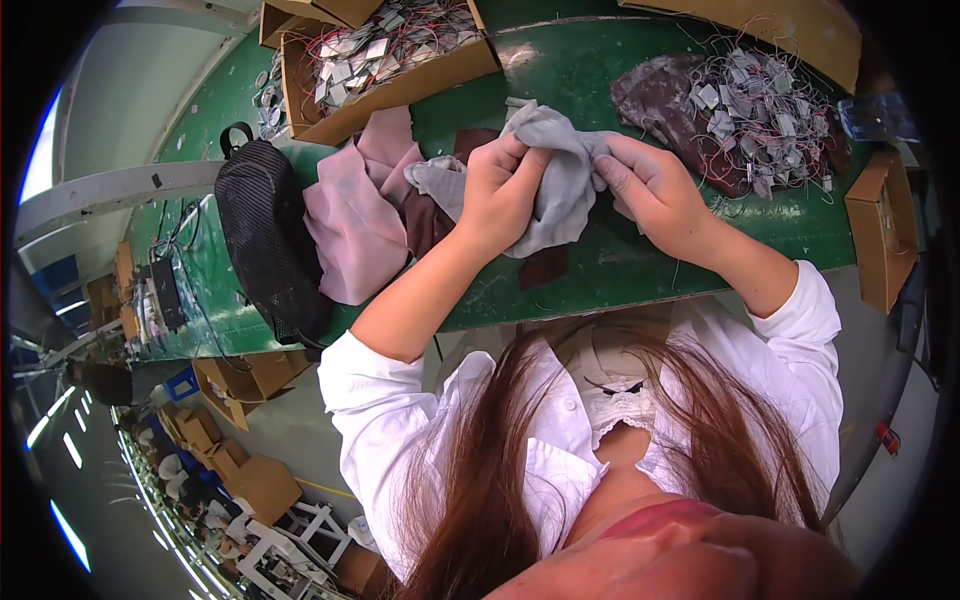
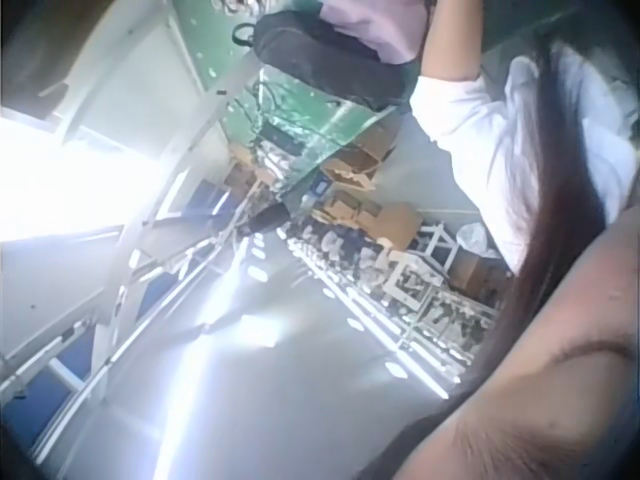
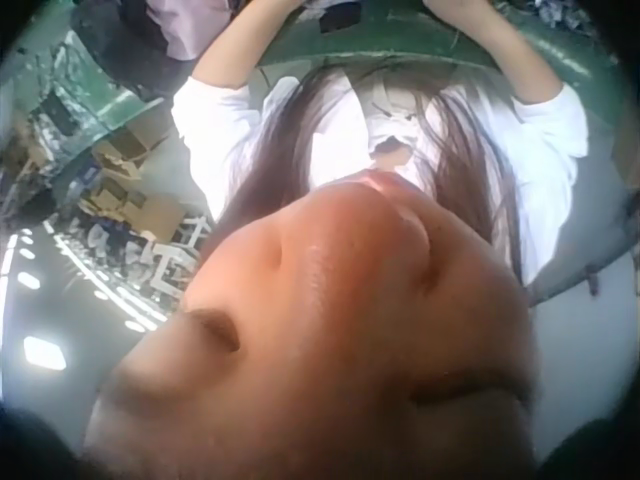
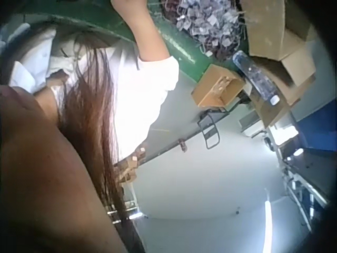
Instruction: Picking up small electronic components with wires, inspecting them, and placing them into a cloth or container.
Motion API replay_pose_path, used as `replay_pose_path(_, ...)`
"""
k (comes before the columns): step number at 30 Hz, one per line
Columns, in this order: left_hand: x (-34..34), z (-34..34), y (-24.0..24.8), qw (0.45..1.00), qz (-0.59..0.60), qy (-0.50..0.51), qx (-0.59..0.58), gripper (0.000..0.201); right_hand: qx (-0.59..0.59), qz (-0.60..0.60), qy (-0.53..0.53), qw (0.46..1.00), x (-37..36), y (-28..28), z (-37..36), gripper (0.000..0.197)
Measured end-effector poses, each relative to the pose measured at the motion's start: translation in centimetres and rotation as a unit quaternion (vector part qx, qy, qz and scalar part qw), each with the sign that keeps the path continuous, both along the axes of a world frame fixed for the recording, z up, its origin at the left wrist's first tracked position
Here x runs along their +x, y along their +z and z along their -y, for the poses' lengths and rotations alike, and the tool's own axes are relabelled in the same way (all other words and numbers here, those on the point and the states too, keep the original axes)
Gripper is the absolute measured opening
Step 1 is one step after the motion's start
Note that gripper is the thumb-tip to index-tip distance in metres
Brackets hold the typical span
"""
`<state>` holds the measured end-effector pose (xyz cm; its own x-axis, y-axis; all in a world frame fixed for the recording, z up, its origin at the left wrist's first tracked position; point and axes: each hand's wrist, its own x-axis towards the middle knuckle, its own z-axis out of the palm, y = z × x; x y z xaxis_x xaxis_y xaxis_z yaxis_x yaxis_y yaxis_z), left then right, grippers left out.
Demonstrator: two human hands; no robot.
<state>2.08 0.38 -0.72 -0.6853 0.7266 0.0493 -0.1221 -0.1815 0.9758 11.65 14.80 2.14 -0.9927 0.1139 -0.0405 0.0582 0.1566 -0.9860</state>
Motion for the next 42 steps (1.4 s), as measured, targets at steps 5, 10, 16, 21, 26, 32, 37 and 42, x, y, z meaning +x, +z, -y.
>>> replay_pose_path(5, -1.6, 0.2, -0.2, 0.971, 0.21, 0.074, 0.086, 0.025, -0.105, 0.048, -0.011, 0.993, 0.3, 0.4, -0.5, 0.019)
replay_pose_path(10, -1.2, 0.6, -0.2, 0.997, 0.079, -0.024, 0.011, 0.027, -0.134, 0.057, 0.003, 0.989, 0.2, 0.4, -0.7, 0.018)
replay_pose_path(16, -0.7, -0.1, 0.7, 0.997, 0.026, -0.074, 0.006, 0.032, -0.065, 0.025, -0.01, 0.998, -0.1, -0.3, -0.4, 0.017)
replay_pose_path(21, -0.8, 0.2, 0.2, 0.998, 0.036, -0.056, 0.015, 0.025, -0.066, 0.038, -0.001, 0.997, -0.1, -0.3, -0.5, 0.017)
replay_pose_path(26, -0.8, 0.0, -0.2, 0.999, 0.039, -0.027, 0.017, 0.021, -0.092, 0.053, 0.006, 0.994, 0.0, 0.5, -0.2, 0.019)
replay_pose_path(32, -2.9, 0.2, -0.6, 0.98, 0.182, 0.073, 0.025, 0.026, -0.144, 0.033, 0.0, 0.989, 0.2, 0.0, -0.6, 0.02)
replay_pose_path(37, -0.8, -0.2, 1.2, 0.994, 0.088, -0.06, 0.024, 0.03, -0.064, 0.02, 0.001, 0.998, 0.1, -0.8, -0.6, 0.016)
replay_pose_path(42, -1.1, 0.0, 0.1, 0.995, -0.03, -0.086, -0.047, 0.025, 0.049, 0.02, 0.028, 0.998, -0.2, -0.8, -0.5, 0.016)
